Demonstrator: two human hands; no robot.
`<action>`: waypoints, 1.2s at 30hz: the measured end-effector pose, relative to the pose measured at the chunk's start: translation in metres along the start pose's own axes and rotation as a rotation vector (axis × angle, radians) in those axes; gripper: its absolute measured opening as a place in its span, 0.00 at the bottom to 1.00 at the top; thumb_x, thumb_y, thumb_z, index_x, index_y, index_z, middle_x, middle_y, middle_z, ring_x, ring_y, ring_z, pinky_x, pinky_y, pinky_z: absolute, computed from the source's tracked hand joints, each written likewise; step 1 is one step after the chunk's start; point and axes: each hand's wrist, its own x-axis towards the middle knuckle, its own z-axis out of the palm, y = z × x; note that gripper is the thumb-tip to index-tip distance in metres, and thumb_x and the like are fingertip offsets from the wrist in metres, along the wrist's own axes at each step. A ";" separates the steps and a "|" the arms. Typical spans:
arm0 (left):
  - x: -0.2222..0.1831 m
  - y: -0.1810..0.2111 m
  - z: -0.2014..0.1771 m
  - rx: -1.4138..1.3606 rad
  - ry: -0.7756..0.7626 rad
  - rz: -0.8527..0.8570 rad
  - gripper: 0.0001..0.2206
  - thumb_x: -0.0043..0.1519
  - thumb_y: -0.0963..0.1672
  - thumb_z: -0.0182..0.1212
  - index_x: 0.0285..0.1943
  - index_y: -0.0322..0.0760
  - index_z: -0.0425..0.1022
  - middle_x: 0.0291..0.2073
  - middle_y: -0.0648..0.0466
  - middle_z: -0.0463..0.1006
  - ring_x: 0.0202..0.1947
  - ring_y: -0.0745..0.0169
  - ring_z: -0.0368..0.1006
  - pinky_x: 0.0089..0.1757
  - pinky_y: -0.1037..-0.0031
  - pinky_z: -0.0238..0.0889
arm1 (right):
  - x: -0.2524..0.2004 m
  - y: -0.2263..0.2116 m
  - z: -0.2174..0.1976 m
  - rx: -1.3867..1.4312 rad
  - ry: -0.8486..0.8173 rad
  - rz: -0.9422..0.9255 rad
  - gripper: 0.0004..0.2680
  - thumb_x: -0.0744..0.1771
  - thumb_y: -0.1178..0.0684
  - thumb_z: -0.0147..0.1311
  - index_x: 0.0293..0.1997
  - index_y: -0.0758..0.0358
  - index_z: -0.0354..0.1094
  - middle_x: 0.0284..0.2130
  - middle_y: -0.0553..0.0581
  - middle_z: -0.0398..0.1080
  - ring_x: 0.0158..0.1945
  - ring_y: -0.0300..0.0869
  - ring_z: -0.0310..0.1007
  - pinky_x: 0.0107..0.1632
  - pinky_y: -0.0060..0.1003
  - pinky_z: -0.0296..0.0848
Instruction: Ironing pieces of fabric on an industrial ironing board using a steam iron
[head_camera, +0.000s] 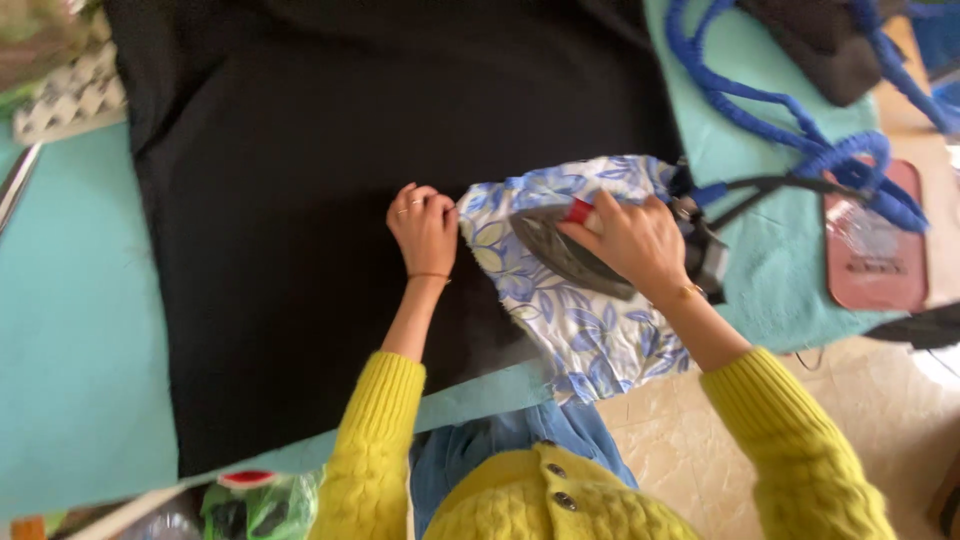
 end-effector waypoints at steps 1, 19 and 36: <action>0.002 0.001 -0.001 0.032 0.040 0.036 0.11 0.52 0.48 0.73 0.35 0.55 0.72 0.45 0.65 0.70 0.62 0.57 0.64 0.57 0.55 0.55 | 0.007 0.000 -0.005 -0.032 0.050 -0.009 0.20 0.64 0.21 0.54 0.35 0.46 0.67 0.13 0.48 0.70 0.20 0.46 0.76 0.38 0.38 0.74; -0.068 0.007 -0.153 -0.147 0.248 0.161 0.15 0.56 0.34 0.51 0.53 0.16 0.70 0.53 0.27 0.70 0.54 0.22 0.66 0.58 0.42 0.58 | 0.018 -0.005 0.014 0.099 -0.017 0.013 0.26 0.67 0.22 0.36 0.41 0.59 0.66 0.12 0.48 0.67 0.14 0.47 0.65 0.34 0.42 0.65; -0.145 0.142 -0.087 0.026 -0.422 0.651 0.29 0.64 0.60 0.45 0.73 0.54 0.64 0.76 0.55 0.58 0.77 0.58 0.50 0.67 0.28 0.33 | 0.020 -0.007 0.008 0.171 -0.010 0.034 0.24 0.67 0.23 0.34 0.37 0.57 0.61 0.09 0.47 0.62 0.12 0.42 0.57 0.36 0.40 0.63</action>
